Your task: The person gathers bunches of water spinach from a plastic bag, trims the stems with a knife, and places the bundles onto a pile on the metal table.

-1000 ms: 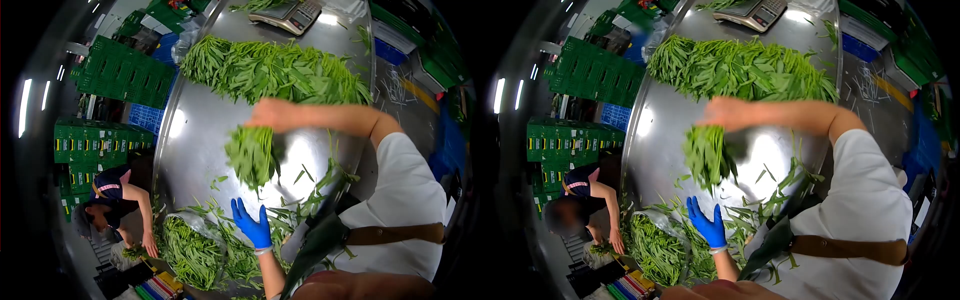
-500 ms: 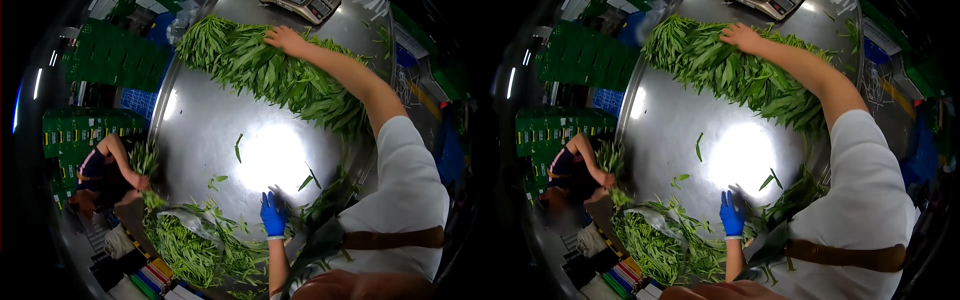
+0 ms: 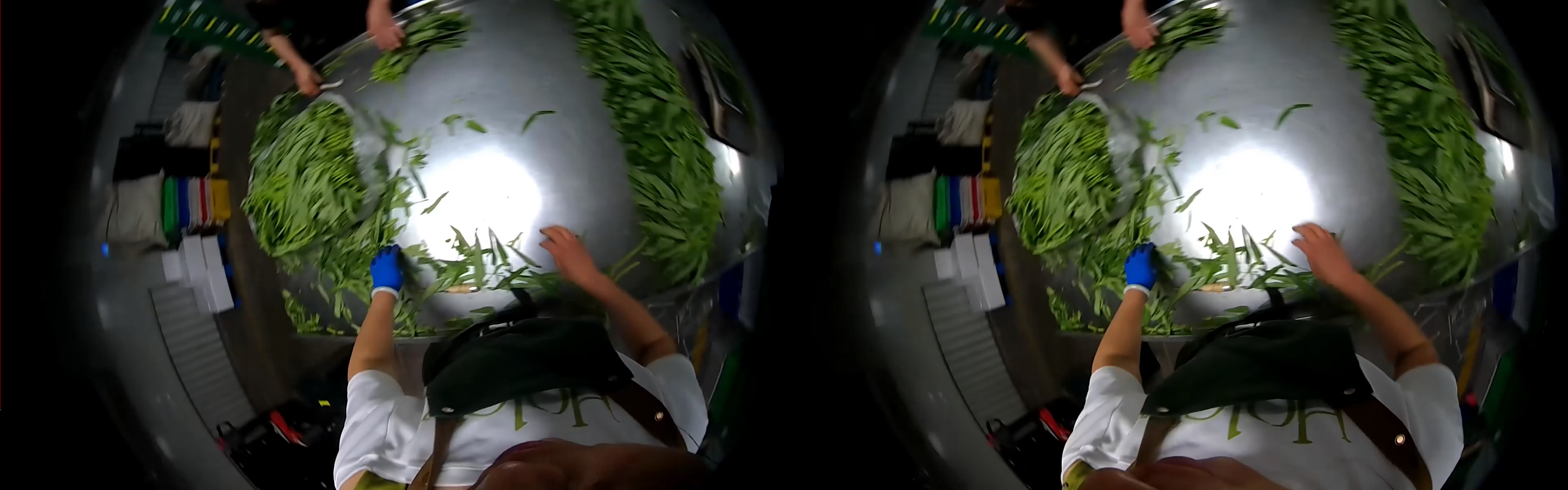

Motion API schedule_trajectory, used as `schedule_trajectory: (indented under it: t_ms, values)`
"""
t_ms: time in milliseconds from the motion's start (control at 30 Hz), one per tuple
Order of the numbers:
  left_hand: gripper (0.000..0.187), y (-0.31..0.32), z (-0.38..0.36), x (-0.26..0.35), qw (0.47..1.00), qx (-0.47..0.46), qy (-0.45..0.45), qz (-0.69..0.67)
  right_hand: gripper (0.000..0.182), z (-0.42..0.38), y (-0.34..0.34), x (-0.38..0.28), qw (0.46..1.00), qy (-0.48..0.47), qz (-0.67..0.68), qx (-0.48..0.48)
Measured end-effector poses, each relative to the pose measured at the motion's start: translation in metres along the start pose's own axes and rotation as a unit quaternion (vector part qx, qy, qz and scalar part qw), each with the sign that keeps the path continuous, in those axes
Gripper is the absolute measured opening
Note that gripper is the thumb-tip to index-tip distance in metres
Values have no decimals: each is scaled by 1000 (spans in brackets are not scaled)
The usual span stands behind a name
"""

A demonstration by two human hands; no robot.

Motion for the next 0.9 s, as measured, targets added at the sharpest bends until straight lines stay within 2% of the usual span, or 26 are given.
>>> schedule_trajectory:
  t_ms: [167,300,333,433,467,533,600,667,700,767,833,900]
  values:
    - [41,12,-34,-64,996,80,38,-29,34,26,34,-86,998,-14,60,-2]
    - [43,22,-51,-148,994,93,42,-43,36,53,56,-134,999,5,46,-12]
    - [37,15,-57,-169,996,69,5,-56,36,61,59,-146,999,19,44,-20]
    - [29,10,-61,-250,989,55,15,-139,36,90,77,-179,999,35,26,-21]
    - [28,0,-49,-276,979,-70,-88,-168,35,99,85,-191,999,35,23,-23]
    - [23,-80,-41,-283,937,118,-230,-234,34,119,110,-207,1000,19,0,-11]
    - [32,-142,-18,-298,874,322,-150,-331,33,149,126,-242,999,-12,7,-29]
    - [60,-197,20,-298,860,428,-41,-276,31,184,142,-280,997,-69,9,-39]
    - [85,-203,44,-309,882,391,-5,-264,31,204,149,-297,993,-91,10,-73]
    - [106,-194,91,-327,904,361,7,-227,33,246,161,-330,989,-134,3,-66]
    - [114,-184,121,-342,941,264,1,-214,34,293,160,-366,987,-156,7,-48]
    - [117,-190,117,-337,945,225,45,-233,33,335,170,-386,985,-170,12,9]
Point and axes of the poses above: each hand's wrist, its own z-axis towards the middle knuckle, its own y-axis out of the palm, x = y × z, the point moved 1 cm from there along z, towards the middle knuckle
